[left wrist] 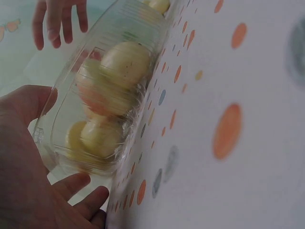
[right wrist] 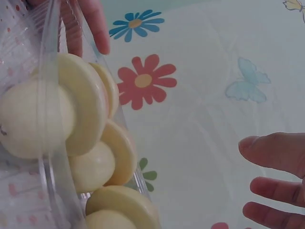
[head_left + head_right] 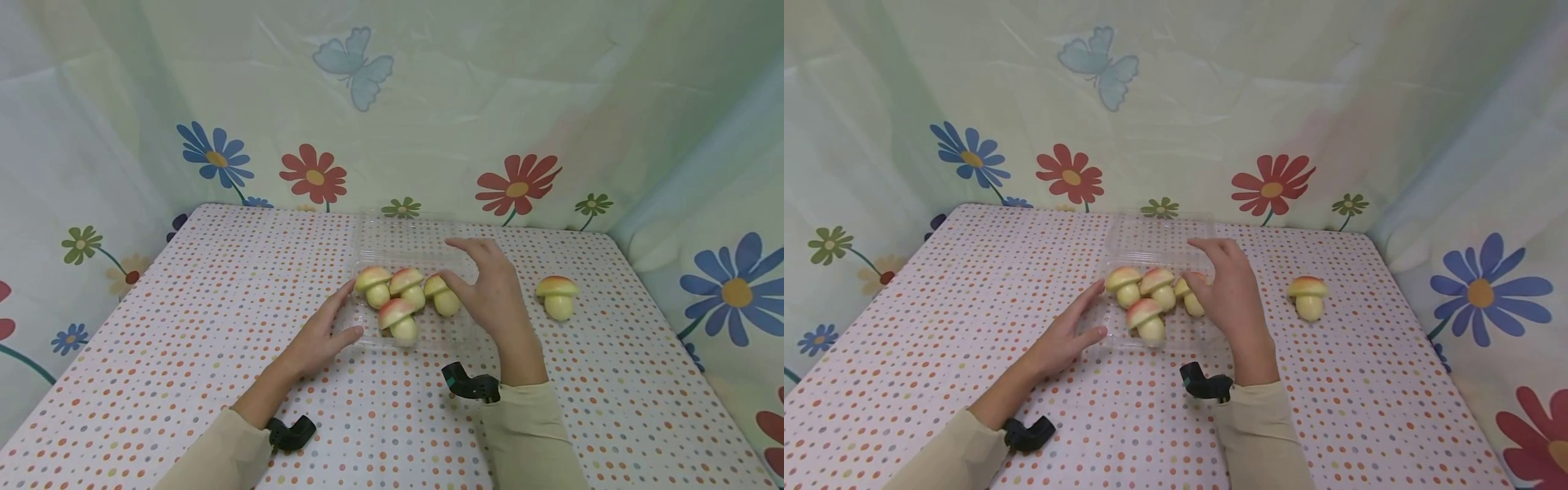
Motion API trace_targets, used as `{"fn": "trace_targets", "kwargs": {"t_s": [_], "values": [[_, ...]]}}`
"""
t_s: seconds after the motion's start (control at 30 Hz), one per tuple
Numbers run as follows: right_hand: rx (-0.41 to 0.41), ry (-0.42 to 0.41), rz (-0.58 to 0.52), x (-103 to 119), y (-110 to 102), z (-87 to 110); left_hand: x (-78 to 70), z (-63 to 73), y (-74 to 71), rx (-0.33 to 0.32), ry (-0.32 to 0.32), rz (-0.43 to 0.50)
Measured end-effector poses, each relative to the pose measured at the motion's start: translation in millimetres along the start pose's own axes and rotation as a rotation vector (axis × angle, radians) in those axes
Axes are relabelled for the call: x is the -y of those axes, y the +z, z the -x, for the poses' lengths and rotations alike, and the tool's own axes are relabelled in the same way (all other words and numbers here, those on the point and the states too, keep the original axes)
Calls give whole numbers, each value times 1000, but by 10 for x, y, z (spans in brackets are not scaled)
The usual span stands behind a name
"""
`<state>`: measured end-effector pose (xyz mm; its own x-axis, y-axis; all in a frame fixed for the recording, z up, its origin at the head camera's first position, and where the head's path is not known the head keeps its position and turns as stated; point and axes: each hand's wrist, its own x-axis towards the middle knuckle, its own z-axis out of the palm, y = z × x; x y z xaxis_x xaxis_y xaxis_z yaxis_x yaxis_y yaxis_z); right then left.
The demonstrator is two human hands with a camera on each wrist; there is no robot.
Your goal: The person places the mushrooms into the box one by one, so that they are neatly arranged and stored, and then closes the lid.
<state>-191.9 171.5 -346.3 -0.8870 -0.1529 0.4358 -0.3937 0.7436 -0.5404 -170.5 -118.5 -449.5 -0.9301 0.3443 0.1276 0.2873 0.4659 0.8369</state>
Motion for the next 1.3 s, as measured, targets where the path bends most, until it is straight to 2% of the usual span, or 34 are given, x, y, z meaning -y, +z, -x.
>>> {"fn": "trace_targets", "kwargs": {"t_s": [0.33,0.67,0.9,1.3], "values": [[-91,37,31,-121,-81,1,12,-2,4,1,-5,6],[-107,100,43,-201,-181,14,20,0,0,-1,-2,14],[-121,191,71,-288,-258,32,1,-4,-6,7,-16,12],[-149,332,99,-485,-330,58,25,-8,18,3,-7,25]]}}
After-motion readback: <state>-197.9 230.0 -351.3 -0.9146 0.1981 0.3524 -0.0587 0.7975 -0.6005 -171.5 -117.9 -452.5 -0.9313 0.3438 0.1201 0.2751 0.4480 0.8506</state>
